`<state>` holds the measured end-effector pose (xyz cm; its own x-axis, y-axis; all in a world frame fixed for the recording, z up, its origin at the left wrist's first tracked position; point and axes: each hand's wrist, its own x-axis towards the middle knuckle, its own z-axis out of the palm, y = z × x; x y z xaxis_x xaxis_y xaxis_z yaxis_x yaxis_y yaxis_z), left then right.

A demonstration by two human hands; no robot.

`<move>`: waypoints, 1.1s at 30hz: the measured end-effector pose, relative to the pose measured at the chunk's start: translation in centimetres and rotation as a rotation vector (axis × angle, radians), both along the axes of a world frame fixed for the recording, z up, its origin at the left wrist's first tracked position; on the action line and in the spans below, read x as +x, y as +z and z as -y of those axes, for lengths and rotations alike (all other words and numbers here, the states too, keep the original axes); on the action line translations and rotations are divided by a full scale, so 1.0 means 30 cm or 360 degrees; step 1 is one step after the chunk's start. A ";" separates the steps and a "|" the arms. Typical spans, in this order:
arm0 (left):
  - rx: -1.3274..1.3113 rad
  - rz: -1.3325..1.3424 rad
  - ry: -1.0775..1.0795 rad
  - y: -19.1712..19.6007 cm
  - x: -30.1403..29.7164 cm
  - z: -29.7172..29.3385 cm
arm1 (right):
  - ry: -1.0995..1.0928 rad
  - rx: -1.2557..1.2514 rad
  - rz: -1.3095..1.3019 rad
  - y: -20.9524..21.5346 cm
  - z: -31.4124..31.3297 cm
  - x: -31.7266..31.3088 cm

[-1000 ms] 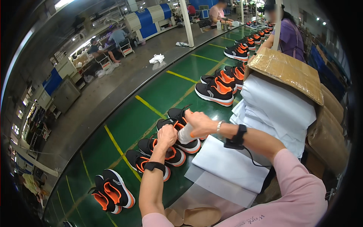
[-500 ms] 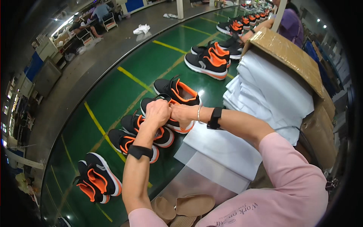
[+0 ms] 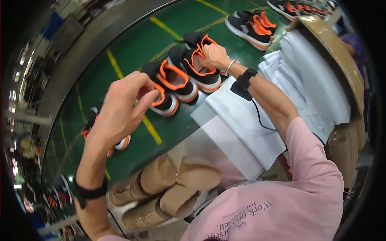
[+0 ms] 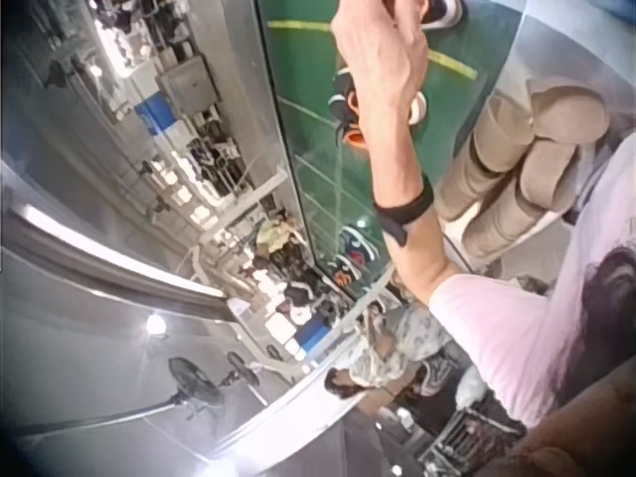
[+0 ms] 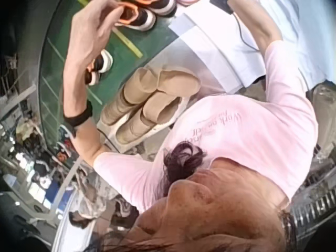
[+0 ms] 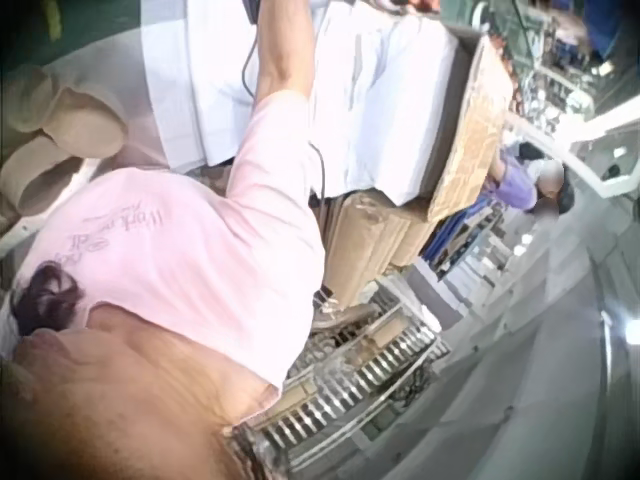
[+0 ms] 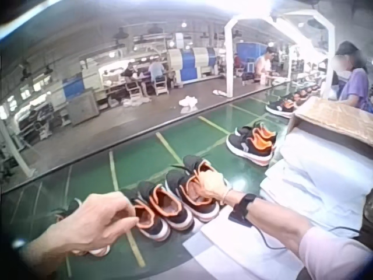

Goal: Packaging manufactured shoes by inserting paper forms and wrapping them in tissue paper on a conveyor line.

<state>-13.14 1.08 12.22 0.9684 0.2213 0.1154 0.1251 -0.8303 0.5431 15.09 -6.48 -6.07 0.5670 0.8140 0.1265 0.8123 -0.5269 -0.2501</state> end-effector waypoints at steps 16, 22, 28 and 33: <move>0.1448 -0.0759 -0.0069 -0.444 -0.364 0.804 | 0.0740 0.0562 0.0100 0.010 0.752 -0.592; 0.0935 0.0241 0.0228 -0.349 -0.302 0.811 | 0.0793 0.0674 -0.0019 -0.154 0.844 -0.542; -0.0090 0.0463 0.0738 -0.407 -0.287 0.892 | 0.0576 0.0830 -0.0237 -0.143 0.829 -0.545; -0.0103 0.0689 0.0674 -0.423 -0.270 0.859 | 0.0469 0.1022 -0.0714 -0.120 0.770 -0.537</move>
<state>-21.24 -24.70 -0.46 0.6628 0.5966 0.4525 0.1938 -0.7204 0.6660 -1.03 -29.58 -9.66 0.4495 0.7835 0.4291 0.6461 0.0465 -0.7618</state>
